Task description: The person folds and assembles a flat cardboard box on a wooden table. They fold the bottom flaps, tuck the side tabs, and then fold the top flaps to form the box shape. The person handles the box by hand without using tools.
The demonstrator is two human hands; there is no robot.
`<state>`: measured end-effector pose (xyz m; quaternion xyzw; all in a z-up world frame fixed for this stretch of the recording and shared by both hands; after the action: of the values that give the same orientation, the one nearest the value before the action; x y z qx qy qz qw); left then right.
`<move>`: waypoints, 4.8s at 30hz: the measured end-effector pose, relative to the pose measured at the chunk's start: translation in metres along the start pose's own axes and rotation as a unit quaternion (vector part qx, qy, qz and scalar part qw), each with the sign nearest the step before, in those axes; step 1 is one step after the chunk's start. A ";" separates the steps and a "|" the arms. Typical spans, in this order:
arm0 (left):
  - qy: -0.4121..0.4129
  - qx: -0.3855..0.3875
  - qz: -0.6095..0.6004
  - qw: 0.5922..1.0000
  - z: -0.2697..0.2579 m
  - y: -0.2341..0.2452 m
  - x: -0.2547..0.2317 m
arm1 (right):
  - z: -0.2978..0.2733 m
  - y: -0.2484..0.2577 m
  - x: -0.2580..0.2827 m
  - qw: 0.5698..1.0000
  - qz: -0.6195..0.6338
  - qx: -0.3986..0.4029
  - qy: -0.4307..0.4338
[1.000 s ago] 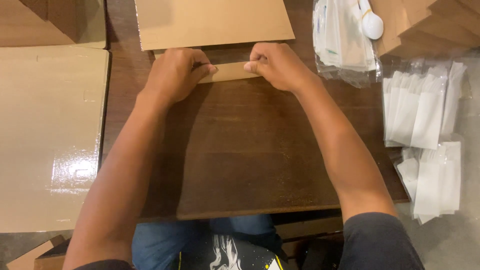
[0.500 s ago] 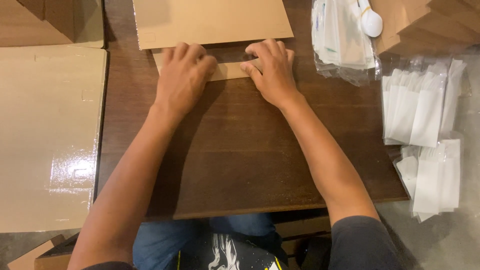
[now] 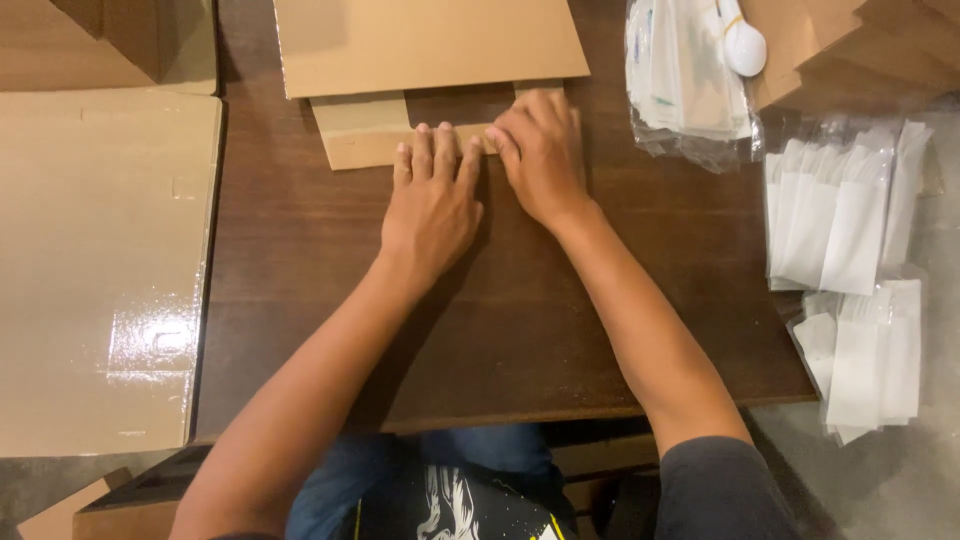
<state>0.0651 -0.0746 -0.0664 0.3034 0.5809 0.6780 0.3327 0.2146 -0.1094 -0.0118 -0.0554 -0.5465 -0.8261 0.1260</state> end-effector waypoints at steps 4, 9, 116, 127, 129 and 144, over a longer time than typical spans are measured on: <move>0.016 0.068 -0.088 0.994 -0.001 0.015 -0.005 | -0.018 -0.021 -0.006 0.999 -0.038 0.008 0.014; 0.022 0.066 -0.100 0.993 -0.002 0.018 -0.006 | -0.036 -0.006 0.024 0.998 -0.002 0.037 0.042; 0.007 -0.038 0.030 0.999 -0.071 0.040 0.088 | -0.062 0.007 -0.023 0.992 -0.082 0.081 -0.043; 0.012 -0.128 -0.033 0.991 -0.074 0.045 0.087 | -0.034 -0.019 0.015 0.986 -0.134 0.092 0.039; 0.020 -0.113 -0.050 0.992 -0.073 0.045 0.089 | -0.026 -0.028 0.026 0.986 -0.116 0.109 0.041; 0.039 -0.049 -0.100 0.993 -0.078 0.038 0.094 | 0.023 -0.049 0.110 0.985 -0.088 0.070 0.132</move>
<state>-0.0565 -0.0483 -0.0371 0.2006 0.5871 0.6801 0.3905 0.0944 -0.0866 -0.0213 0.1114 -0.5847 -0.7935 0.1270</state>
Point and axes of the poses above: each hand's wrist, its own z-axis towards the middle knuckle, its own y-axis out of the back of the hand, x = y × z, the point moved 3 cm from there along z, towards the middle knuckle, and after that the axes turned 12 degrees about x, right-handed, at the moved point
